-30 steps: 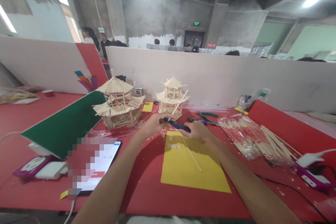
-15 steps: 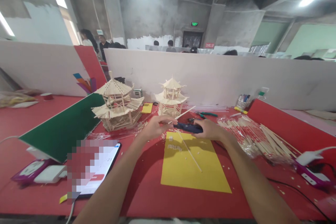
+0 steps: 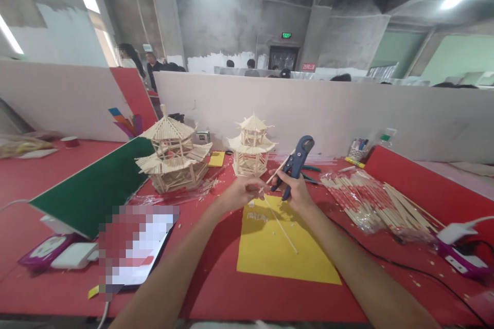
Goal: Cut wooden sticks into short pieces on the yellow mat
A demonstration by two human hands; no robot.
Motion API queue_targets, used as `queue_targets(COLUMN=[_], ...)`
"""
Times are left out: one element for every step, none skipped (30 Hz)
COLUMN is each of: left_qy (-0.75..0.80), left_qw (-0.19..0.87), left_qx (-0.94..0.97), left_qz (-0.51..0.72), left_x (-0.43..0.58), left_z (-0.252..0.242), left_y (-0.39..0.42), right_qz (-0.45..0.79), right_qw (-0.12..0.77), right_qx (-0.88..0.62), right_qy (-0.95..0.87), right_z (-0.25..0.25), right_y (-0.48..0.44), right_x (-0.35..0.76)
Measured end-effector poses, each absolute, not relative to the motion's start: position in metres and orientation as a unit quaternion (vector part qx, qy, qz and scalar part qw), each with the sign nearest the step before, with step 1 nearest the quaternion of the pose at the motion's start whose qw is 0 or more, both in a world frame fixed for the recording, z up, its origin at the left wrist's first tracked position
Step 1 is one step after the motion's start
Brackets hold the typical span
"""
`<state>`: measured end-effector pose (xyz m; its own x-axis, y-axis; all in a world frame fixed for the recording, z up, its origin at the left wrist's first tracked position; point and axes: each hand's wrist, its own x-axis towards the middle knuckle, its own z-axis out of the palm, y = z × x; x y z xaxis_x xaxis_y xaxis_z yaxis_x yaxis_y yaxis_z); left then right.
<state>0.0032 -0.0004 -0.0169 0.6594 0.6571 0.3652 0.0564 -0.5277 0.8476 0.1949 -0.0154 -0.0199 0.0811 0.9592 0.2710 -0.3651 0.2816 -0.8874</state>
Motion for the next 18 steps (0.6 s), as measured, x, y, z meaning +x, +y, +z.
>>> queue_targets(left_qy=[0.223,0.224,0.224,0.224,0.226,0.232,0.246,0.271,0.305,0.342,0.377,0.404,0.426,0.443,0.456,0.467,0.476,0.483], left_qw=[0.443,0.453,0.459,0.460,0.455,0.446,0.430,0.410,0.386,0.353,0.322,0.302,0.287,0.278,0.274,0.272,0.269,0.264], left_qx=[0.804,0.805,0.806,0.806,0.807,0.808,0.810,0.810,0.811,0.816,0.817,0.817,0.815,0.812,0.809,0.805,0.803,0.802], left_qz=[0.327,0.311,0.301,0.297,0.300,0.307,0.315,0.320,0.316,0.305,0.294,0.280,0.268,0.259,0.251,0.244,0.238,0.231], left_x=[0.004,0.005,0.005,0.004,0.003,0.001,-0.001,-0.004,-0.007,-0.009,-0.012,-0.013,-0.014,-0.015,-0.015,-0.014,-0.014,-0.013], left_z=[-0.019,-0.020,-0.022,-0.023,-0.024,-0.026,-0.028,-0.030,-0.033,-0.036,-0.039,-0.042,-0.045,-0.047,-0.049,-0.050,-0.050,-0.051], left_y=[0.000,0.000,0.001,0.002,0.004,0.007,0.011,0.015,0.019,0.024,0.028,0.031,0.033,0.034,0.035,0.035,0.034,0.033], right_qz=[0.498,0.493,0.486,0.479,0.474,0.470,0.468,0.466,0.464,0.463,0.463,0.466,0.469,0.472,0.475,0.477,0.478,0.477], right_qw=[0.669,0.680,0.692,0.704,0.715,0.722,0.725,0.726,0.727,0.726,0.726,0.725,0.723,0.721,0.716,0.713,0.710,0.708], right_qx=[-0.330,-0.335,-0.340,-0.344,-0.347,-0.352,-0.357,-0.362,-0.366,-0.368,-0.369,-0.368,-0.367,-0.368,-0.369,-0.371,-0.373,-0.375], right_qy=[-0.441,-0.427,-0.412,-0.395,-0.379,-0.366,-0.357,-0.353,-0.350,-0.350,-0.350,-0.350,-0.349,-0.350,-0.353,-0.356,-0.359,-0.362], right_z=[-0.019,-0.019,-0.020,-0.020,-0.021,-0.022,-0.023,-0.024,-0.024,-0.024,-0.024,-0.023,-0.023,-0.022,-0.022,-0.022,-0.022,-0.022], right_y=[-0.014,-0.013,-0.011,-0.009,-0.007,-0.005,-0.003,-0.001,0.000,0.001,0.002,0.002,0.002,0.001,0.001,0.000,0.000,-0.001], right_x=[0.194,0.194,0.194,0.196,0.198,0.200,0.202,0.204,0.207,0.209,0.210,0.211,0.212,0.213,0.213,0.212,0.212,0.211])
